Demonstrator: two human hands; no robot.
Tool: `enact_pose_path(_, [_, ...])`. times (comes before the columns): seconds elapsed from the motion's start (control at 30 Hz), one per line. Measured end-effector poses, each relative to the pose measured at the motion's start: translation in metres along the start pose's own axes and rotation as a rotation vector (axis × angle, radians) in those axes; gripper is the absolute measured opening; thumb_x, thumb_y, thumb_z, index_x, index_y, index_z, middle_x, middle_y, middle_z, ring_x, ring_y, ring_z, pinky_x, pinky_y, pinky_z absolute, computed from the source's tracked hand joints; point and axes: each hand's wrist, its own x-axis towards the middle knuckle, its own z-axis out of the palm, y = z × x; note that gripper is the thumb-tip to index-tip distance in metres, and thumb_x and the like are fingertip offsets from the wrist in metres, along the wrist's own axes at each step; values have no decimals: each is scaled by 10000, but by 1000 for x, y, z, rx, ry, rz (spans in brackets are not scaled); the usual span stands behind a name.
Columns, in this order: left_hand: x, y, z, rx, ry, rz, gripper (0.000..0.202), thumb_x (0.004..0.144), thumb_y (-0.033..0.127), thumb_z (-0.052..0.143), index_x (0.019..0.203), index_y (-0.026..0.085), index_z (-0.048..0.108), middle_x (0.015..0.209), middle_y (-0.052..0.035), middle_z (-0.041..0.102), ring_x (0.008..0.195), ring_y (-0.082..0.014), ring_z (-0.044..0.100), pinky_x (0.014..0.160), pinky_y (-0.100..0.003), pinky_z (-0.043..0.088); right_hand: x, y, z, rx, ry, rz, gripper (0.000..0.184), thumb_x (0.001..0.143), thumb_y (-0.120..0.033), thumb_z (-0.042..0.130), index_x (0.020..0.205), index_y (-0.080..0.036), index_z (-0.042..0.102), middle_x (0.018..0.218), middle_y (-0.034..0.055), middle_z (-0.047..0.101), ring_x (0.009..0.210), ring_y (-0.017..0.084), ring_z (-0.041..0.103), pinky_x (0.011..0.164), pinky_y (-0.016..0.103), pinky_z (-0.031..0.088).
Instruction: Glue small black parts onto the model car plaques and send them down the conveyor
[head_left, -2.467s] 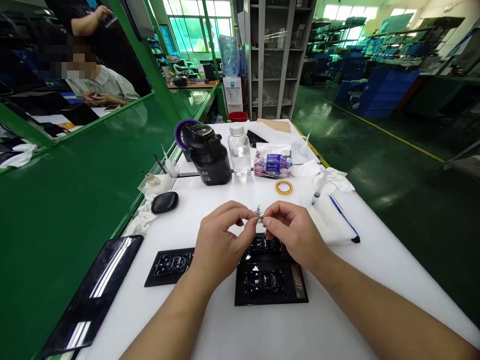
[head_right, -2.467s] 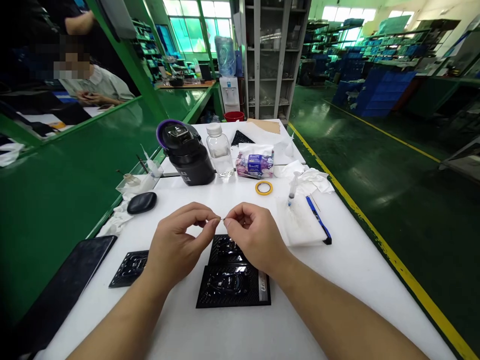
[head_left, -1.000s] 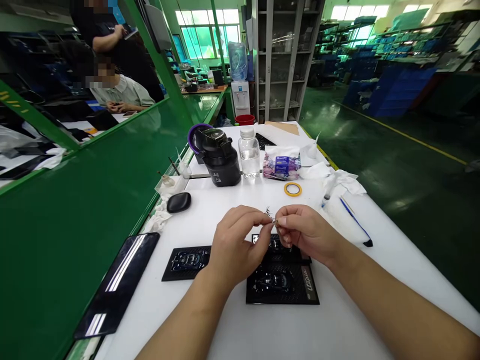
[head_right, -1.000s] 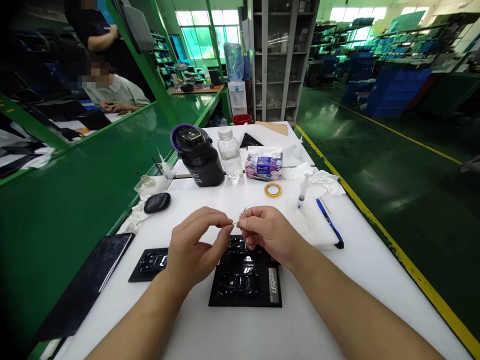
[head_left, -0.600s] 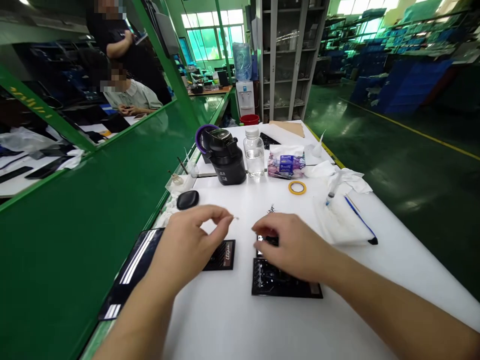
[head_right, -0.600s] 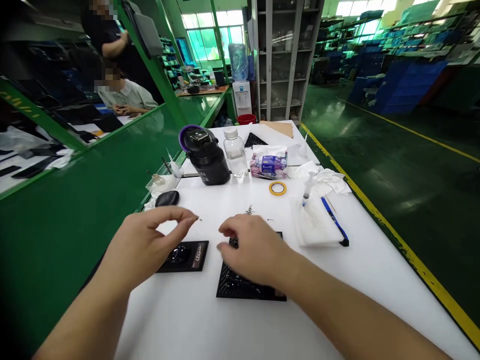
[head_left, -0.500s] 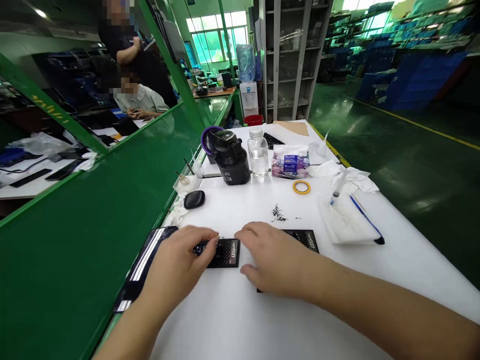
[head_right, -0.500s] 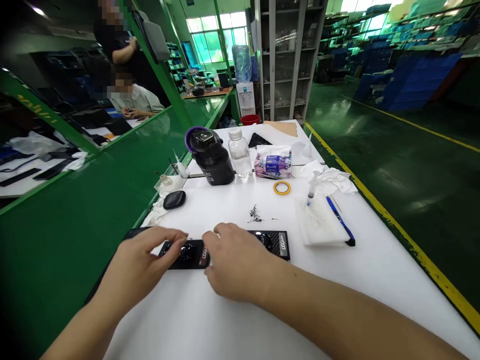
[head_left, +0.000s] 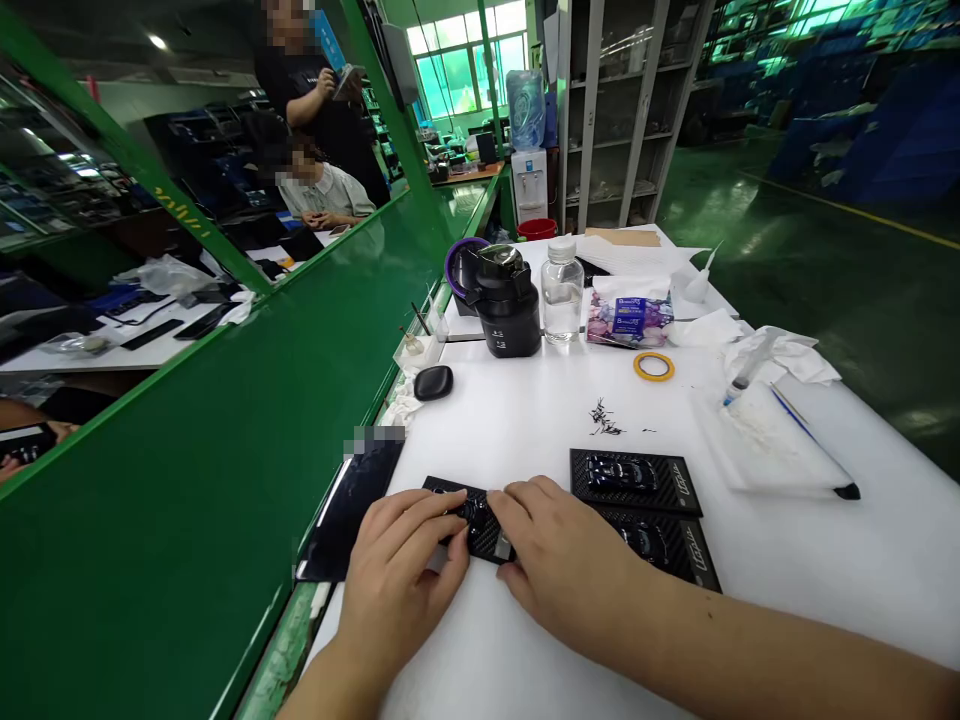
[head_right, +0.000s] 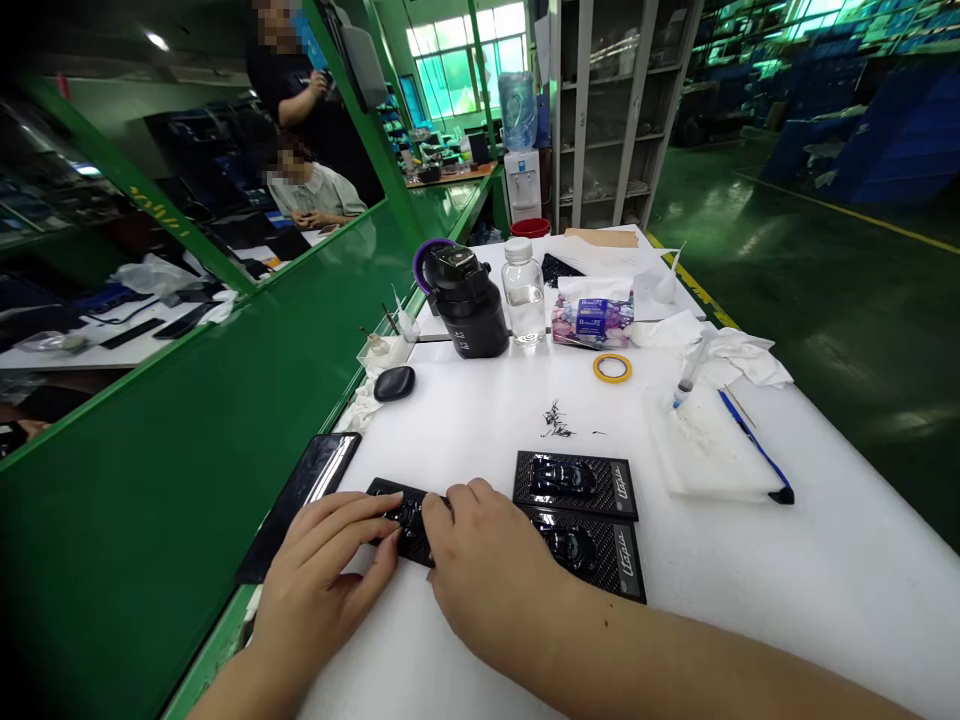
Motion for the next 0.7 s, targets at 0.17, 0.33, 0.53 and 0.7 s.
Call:
enact_pose_path(0.17, [-2,-1,1,31,-1,13,198,796,39,681,906,196,631,1004,-43,741,925,-216,637,818,-398,503,-2,5,2,10,49,-34,418,816,-164,705,1213,-119,582,1234,153,548,1073,282,509,920,403,490])
enact_pose_path(0.33, [-2,0,3,22,-14,-16,180,811,47,664,897,200,626,1012,-39,737,948,-213,621,825,-400,498,-4,2,2,-7,55,-78,460,815,-140,695,1256,-90,574,1200,157,562,1044,282,515,889,397,507])
enact_pose_path(0.53, [-2,1,3,-54,-75,-151,134,849,84,598,831,217,603,1083,-44,704,1037,-218,567,889,-417,498,-1,2,3,-53,28,-85,480,861,-162,650,1321,-69,550,1212,182,560,1051,300,513,872,422,522])
enact_pose_path(0.7, [1,-4,2,-142,-212,-495,33,844,246,614,841,232,585,1270,-61,621,1224,-277,493,1000,-521,468,0,-2,2,-69,-53,-55,483,883,-135,578,1358,-63,530,1181,194,568,1021,310,534,841,452,536])
